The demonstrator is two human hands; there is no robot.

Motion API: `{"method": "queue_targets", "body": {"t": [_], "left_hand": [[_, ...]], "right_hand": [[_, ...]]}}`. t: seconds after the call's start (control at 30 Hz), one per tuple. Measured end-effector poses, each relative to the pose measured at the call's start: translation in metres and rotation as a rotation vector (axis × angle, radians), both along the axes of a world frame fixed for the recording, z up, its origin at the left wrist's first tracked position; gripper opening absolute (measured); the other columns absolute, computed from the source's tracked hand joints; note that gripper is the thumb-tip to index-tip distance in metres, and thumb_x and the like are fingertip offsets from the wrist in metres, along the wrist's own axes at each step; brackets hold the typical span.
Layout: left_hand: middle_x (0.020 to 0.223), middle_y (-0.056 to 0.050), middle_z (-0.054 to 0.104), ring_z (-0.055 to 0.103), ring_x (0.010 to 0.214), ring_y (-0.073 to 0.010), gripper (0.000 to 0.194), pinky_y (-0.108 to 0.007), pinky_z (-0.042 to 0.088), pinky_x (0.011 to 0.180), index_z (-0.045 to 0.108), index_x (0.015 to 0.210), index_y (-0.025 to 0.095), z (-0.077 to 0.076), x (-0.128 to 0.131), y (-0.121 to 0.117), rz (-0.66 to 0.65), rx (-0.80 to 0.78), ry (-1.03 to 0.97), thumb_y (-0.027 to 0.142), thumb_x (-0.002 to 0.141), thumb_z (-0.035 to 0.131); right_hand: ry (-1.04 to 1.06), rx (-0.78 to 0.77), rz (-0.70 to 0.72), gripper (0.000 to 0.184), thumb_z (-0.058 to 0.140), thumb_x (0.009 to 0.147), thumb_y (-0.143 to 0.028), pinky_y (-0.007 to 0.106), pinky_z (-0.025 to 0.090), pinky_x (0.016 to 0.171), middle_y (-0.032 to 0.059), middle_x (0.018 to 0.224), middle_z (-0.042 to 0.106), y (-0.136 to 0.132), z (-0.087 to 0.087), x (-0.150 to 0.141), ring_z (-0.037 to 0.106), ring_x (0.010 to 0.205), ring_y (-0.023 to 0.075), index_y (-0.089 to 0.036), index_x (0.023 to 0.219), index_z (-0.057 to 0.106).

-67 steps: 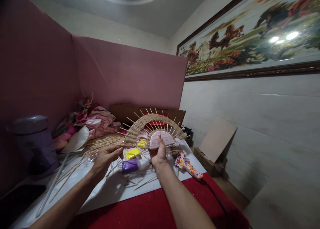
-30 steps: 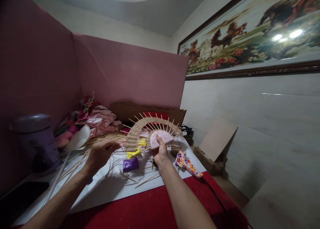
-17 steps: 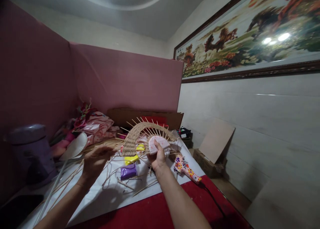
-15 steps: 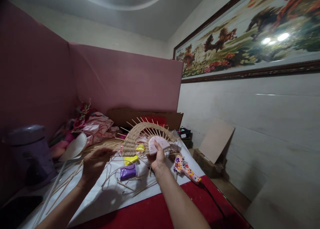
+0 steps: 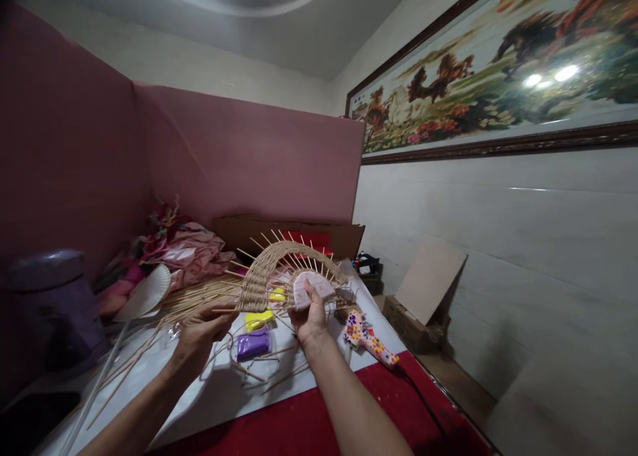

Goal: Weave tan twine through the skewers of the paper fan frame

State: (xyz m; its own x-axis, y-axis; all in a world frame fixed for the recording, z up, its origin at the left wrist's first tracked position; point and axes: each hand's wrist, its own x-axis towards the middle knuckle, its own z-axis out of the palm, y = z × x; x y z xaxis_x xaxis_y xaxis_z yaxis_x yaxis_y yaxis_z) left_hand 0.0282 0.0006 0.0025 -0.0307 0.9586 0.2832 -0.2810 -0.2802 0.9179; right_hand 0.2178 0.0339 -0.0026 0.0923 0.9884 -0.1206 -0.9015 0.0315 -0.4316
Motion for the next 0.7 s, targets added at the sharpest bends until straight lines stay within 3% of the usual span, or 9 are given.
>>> {"method": "queue_targets", "body": {"t": [0.27, 0.5, 0.7], "left_hand": [[0.036, 0.008, 0.034, 0.021, 0.033, -0.0012, 0.029, -0.018, 0.009, 0.036, 0.067, 0.065, 0.011, -0.0019, 0.0018, -0.0010, -0.042, -0.097, -0.004, 0.038, 0.056, 0.076], [0.034, 0.008, 0.036, 0.021, 0.032, -0.0011, 0.034, -0.018, 0.008, 0.035, 0.067, 0.067, 0.011, -0.0036, 0.0021, 0.0002, -0.038, -0.149, 0.002, 0.040, 0.052, 0.078], [0.032, 0.008, 0.034, 0.021, 0.031, -0.0011, 0.036, -0.018, 0.008, 0.035, 0.069, 0.069, 0.010, -0.0024, 0.0012, 0.0010, -0.023, -0.177, 0.042, 0.040, 0.051, 0.078]], "right_hand": [[-0.058, -0.042, -0.047, 0.026, 0.070, 0.064, -0.025, 0.018, 0.045, 0.037, -0.0032, 0.059, 0.065, 0.0013, 0.0000, 0.0013, 0.058, 0.044, 0.0105, -0.016, 0.086, 0.058], [-0.026, -0.086, -0.055, 0.018, 0.065, 0.066, -0.019, 0.020, 0.047, 0.039, -0.0024, 0.058, 0.066, -0.0003, 0.0027, 0.0014, 0.059, 0.045, 0.0117, -0.017, 0.082, 0.058], [-0.117, -0.058, -0.060, 0.026, 0.069, 0.063, -0.025, 0.019, 0.046, 0.037, -0.0038, 0.057, 0.064, 0.0036, -0.0033, 0.0041, 0.059, 0.043, 0.0111, -0.017, 0.085, 0.057]]}}
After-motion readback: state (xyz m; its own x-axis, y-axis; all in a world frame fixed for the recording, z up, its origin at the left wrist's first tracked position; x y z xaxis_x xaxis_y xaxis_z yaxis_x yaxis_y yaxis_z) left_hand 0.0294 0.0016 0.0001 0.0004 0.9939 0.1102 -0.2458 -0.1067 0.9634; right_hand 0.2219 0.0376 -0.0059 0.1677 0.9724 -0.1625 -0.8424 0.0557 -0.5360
